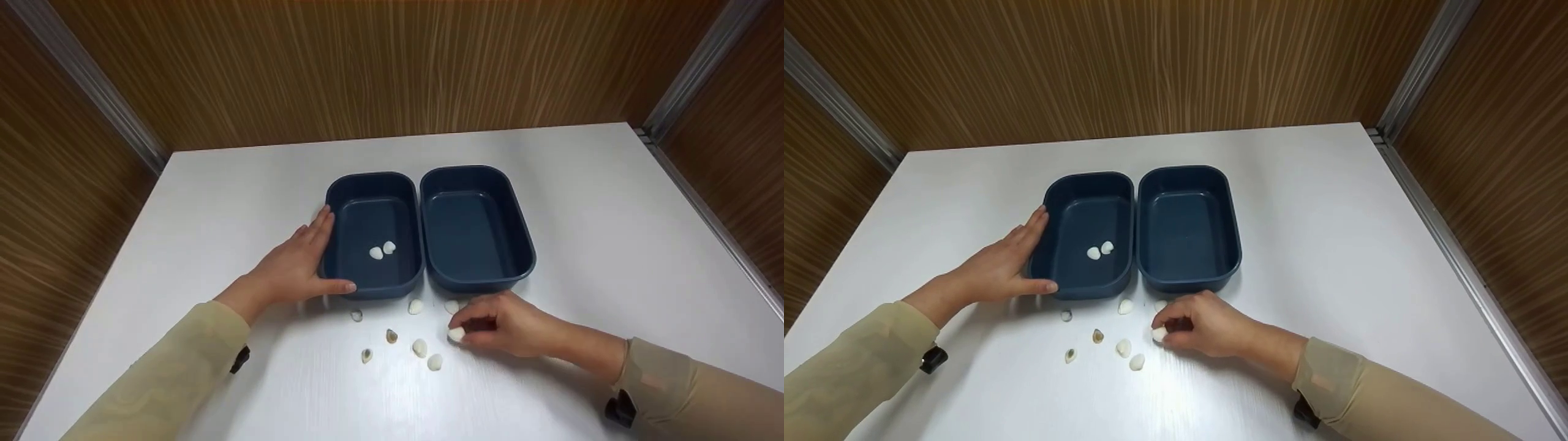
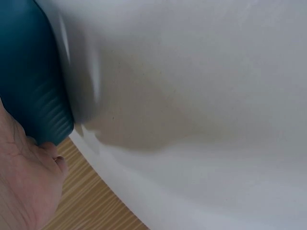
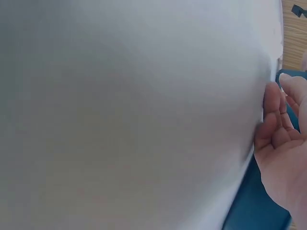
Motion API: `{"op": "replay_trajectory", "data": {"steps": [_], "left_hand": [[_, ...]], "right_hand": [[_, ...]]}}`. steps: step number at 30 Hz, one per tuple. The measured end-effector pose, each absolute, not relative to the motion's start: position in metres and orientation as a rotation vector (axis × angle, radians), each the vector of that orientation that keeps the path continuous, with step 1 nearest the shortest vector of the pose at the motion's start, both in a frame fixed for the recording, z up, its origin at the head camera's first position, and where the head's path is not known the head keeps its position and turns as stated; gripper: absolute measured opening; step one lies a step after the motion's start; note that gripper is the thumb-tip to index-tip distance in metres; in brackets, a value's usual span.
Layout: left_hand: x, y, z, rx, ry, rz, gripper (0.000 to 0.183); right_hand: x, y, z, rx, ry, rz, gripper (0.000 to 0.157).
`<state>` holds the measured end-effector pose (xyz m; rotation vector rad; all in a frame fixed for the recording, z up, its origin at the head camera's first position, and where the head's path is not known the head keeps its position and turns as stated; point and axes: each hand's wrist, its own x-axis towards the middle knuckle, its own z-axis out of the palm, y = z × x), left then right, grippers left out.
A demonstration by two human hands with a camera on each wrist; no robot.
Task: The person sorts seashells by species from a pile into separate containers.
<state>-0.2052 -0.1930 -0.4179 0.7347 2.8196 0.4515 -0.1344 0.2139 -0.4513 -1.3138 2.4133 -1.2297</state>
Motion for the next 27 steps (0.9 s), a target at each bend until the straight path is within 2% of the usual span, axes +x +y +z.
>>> {"op": "replay_trajectory", "data": {"steps": [14,27], "left_hand": [[-0.205,-0.192,-0.416,0.743,2.82,0.471,0.136],[-0.208,-0.19,-0.417,0.762,2.825,0.488,0.135]], "right_hand": [[-0.151,0.195,-0.382,-1.571,2.452,-1.332,0.026],[-0.197,0.166,-0.351,-1.449,2.522,-1.361,0.024]]}}
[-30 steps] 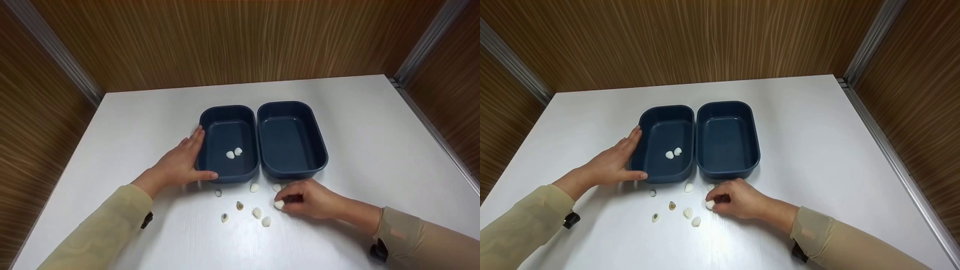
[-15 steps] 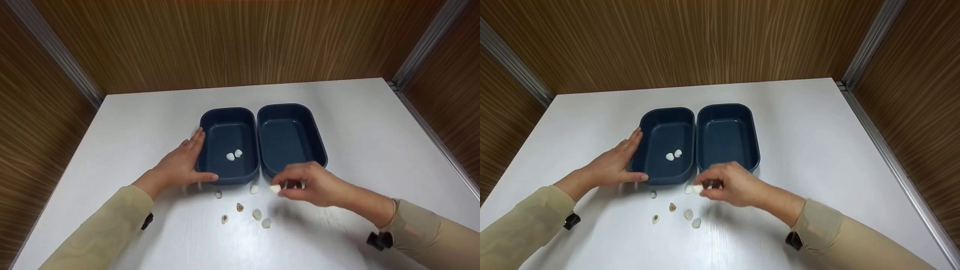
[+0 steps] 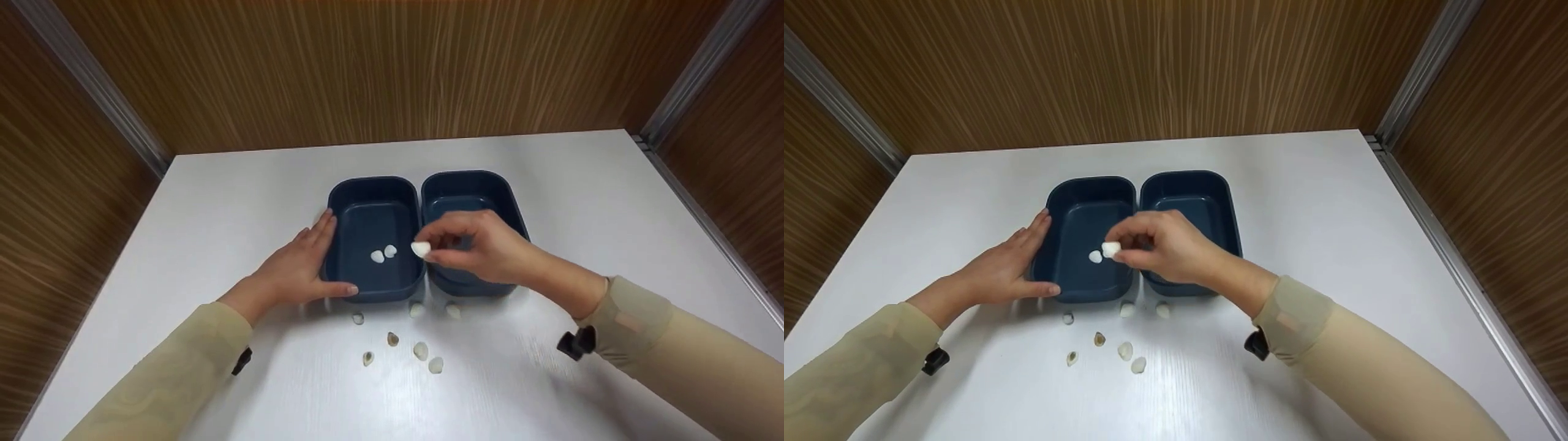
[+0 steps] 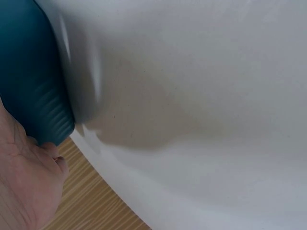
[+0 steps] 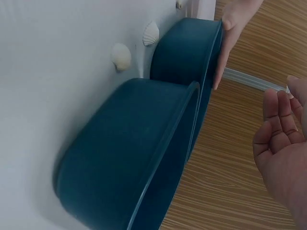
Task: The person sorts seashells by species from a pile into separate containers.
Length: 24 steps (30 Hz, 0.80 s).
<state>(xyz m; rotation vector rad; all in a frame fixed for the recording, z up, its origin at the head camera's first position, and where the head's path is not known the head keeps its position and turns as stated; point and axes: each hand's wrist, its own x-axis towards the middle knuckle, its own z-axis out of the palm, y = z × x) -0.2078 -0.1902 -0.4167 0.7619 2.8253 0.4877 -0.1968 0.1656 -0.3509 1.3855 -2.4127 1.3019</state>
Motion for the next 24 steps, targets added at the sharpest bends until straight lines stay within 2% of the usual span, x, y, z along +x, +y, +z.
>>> {"op": "replay_trajectory", "data": {"steps": [14,24], "left_hand": [[-0.211,-0.186,-0.42,0.75,2.826,0.47,0.137],[-0.21,-0.183,-0.418,0.741,2.821,0.453,0.137]], "right_hand": [[-0.239,0.133,-0.366,1.156,-2.625,1.35,0.022],[-0.257,0.113,-0.384,1.134,-2.651,1.36,0.02]]}}
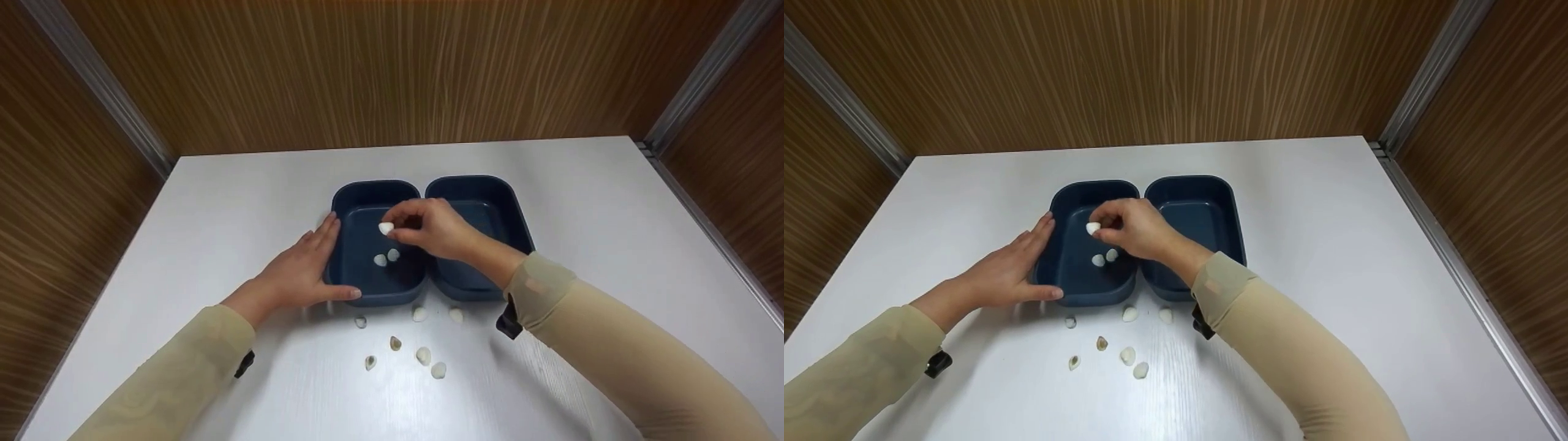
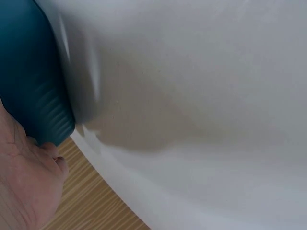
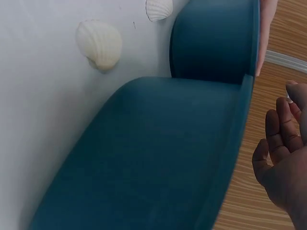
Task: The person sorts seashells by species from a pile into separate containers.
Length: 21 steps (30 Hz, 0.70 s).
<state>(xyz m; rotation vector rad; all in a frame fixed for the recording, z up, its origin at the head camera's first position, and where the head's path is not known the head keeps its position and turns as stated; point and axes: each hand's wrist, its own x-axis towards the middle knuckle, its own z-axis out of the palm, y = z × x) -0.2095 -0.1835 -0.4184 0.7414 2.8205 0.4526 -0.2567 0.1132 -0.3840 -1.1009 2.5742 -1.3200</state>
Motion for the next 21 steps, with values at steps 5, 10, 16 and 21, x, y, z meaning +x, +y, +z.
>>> {"op": "replay_trajectory", "data": {"steps": [5,10,16,21], "left_hand": [[-0.209,-0.185,-0.419,0.747,2.82,0.462,0.136],[-0.209,-0.185,-0.421,0.74,2.819,0.458,0.136],[-0.21,-0.186,-0.42,0.744,2.82,0.467,0.136],[-0.209,-0.189,-0.421,0.755,2.824,0.484,0.135]], "right_hand": [[-0.261,0.105,-0.389,-1.082,2.611,-1.281,0.019],[-0.264,0.1,-0.394,-1.048,2.66,-1.235,0.02],[-0.265,0.098,-0.395,-1.054,2.702,-1.185,0.036],[-0.259,0.1,-0.389,-1.052,2.717,-1.204,0.039]]}}
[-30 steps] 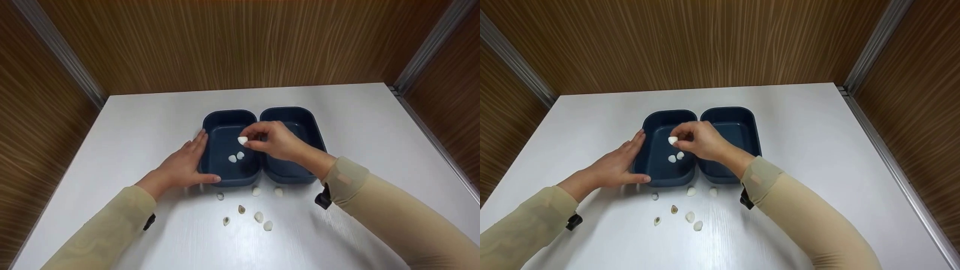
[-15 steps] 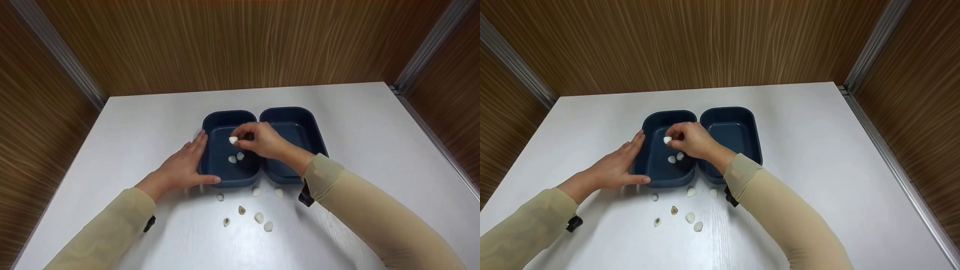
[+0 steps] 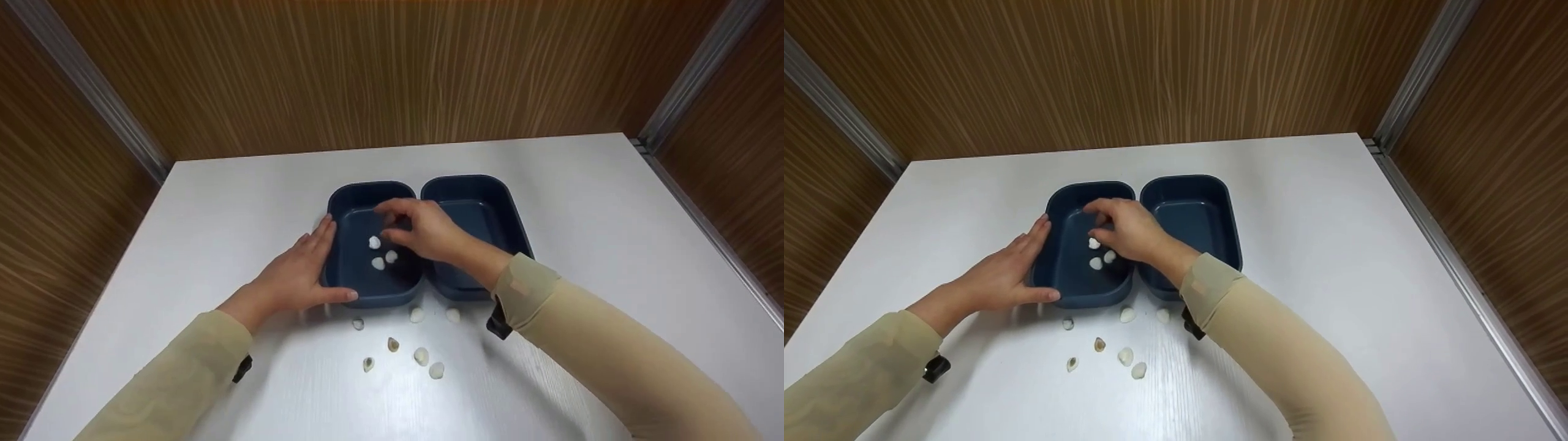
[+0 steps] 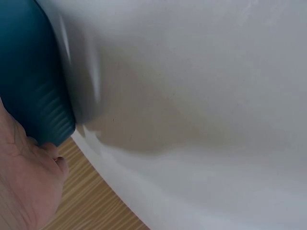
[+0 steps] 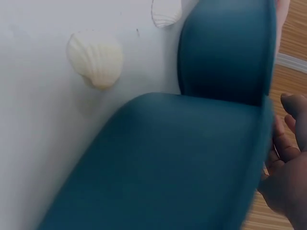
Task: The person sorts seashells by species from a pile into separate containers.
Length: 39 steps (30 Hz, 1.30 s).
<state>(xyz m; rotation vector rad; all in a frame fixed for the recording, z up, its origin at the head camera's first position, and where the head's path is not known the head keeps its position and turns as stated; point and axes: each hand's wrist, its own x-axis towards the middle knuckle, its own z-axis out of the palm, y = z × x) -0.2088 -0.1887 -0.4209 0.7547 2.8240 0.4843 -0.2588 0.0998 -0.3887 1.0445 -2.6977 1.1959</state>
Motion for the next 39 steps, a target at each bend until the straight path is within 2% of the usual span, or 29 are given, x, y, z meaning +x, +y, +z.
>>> {"op": "replay_trajectory", "data": {"steps": [11,19,28,39], "left_hand": [[-0.209,-0.192,-0.422,0.716,2.837,0.486,0.137],[-0.209,-0.192,-0.424,0.749,2.844,0.513,0.135],[-0.207,-0.19,-0.425,0.759,2.841,0.523,0.135],[-0.21,-0.189,-0.425,0.745,2.839,0.49,0.137]], "right_hand": [[-0.221,0.128,-0.36,1.208,-2.584,1.263,0.031],[-0.185,0.163,-0.355,1.339,-2.567,1.193,0.03],[-0.157,0.197,-0.371,1.379,-2.56,1.152,0.029],[-0.135,0.211,-0.399,1.393,-2.625,1.29,0.031]]}}
